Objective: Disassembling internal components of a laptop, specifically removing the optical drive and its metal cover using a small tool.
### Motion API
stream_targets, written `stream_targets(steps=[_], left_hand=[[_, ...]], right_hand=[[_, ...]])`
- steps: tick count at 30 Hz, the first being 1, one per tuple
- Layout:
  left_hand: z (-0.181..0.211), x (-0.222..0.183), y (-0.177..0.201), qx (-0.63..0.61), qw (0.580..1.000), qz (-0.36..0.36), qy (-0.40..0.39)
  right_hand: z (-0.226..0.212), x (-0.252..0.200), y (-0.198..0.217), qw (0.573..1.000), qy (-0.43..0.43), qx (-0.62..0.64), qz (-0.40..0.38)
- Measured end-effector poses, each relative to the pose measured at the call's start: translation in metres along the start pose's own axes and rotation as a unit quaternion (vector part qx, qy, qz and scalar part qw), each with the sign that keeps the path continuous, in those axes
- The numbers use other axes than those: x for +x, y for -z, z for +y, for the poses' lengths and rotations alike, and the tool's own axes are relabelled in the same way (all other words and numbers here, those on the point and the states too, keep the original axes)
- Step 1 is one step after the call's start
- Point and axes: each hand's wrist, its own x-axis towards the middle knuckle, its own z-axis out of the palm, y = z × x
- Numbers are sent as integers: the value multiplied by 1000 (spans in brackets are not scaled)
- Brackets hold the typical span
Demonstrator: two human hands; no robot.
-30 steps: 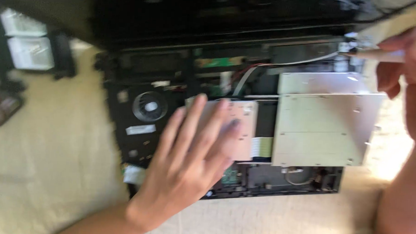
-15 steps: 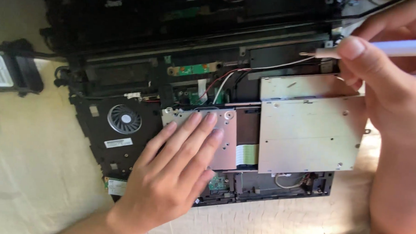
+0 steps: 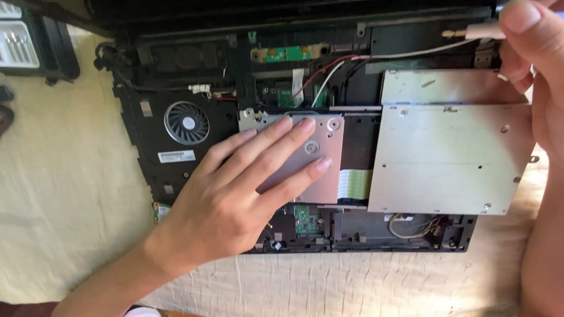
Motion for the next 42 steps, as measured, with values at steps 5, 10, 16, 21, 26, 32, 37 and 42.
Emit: stream_targets(steps=[5, 10, 16, 21, 26, 32, 37, 42], left_hand=[[1, 0, 0, 1, 1000, 3, -6], [2, -2, -2, 4, 1000, 6, -12], [4, -1, -3, 25, 999, 17, -25], [5, -1, -4, 41, 998, 33, -28], [6, 1, -6, 61, 996, 48, -36], [6, 1, -7, 57, 996, 47, -43], [7, 2, -9, 44, 997, 48, -37], [7, 1, -9, 50, 997, 40, -31]], right_hand=[[-13, -2, -6, 998, 6, -59, -10], [-34, -2, -13, 998, 58, -28, -15], [-39, -6, -14, 998, 46, -50, -5], [-16, -3, -10, 998, 50, -31, 32], [-13, -2, -12, 998, 19, -22, 60], [-33, -4, -25, 984, -48, 63, 162], [-32, -9, -19, 988, 90, 2, 126], [-54, -12, -25, 985, 26, -44, 162]])
